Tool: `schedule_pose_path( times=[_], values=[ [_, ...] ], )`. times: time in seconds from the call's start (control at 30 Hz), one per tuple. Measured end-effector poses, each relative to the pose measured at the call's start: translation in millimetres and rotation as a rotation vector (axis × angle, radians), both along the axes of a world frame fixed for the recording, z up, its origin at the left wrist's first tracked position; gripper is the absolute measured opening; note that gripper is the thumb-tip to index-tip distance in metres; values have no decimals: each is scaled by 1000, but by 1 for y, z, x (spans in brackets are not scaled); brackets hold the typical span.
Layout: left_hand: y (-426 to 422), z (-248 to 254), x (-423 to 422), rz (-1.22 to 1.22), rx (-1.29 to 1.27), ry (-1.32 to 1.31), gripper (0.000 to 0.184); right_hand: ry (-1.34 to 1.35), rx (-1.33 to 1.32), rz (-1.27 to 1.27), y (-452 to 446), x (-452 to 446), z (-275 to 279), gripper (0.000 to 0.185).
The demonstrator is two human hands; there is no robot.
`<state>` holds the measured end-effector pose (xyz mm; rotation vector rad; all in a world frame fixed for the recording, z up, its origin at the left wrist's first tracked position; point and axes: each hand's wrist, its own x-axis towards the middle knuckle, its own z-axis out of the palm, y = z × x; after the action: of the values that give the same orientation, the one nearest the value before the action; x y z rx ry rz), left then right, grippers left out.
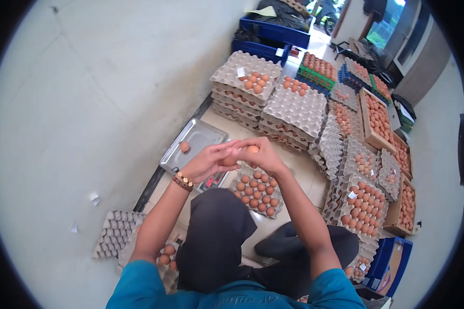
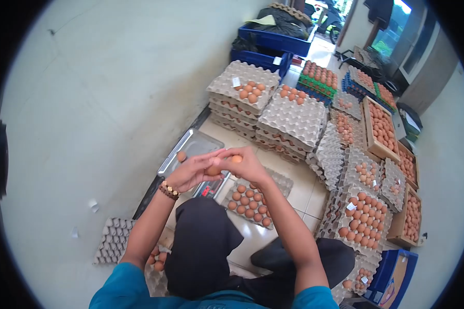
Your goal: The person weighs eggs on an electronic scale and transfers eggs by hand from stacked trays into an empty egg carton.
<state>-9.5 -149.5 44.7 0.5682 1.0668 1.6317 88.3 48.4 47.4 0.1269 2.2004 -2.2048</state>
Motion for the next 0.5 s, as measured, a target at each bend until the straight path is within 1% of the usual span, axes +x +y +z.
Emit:
schedule_pose_path(
  times=[0.07,0.1,0.2,0.23,0.33,0.37,0.47,0.5],
  values=[
    [-21,-19,-10,54,115,-227,53,-58,-350,-118,-21,0,4,47],
    [-34,-17,-7,148,159,-390,44,-98,-534,-52,-26,-3,3,47],
    [-69,-15,1,223,236,-510,42,-18,-701,28,-43,-1,3,46],
    [-78,-14,4,246,257,-578,46,3,-690,88,-46,-3,6,44],
    [-104,-3,16,237,300,-611,47,-17,-339,87,-67,2,27,44],
    [-107,4,24,312,219,-488,43,45,-75,99,-71,6,37,52],
    [-122,7,40,401,40,-146,37,206,103,129,-99,23,62,56],
    [-122,23,51,435,16,-113,35,230,202,135,-105,27,68,55]
  ],
)
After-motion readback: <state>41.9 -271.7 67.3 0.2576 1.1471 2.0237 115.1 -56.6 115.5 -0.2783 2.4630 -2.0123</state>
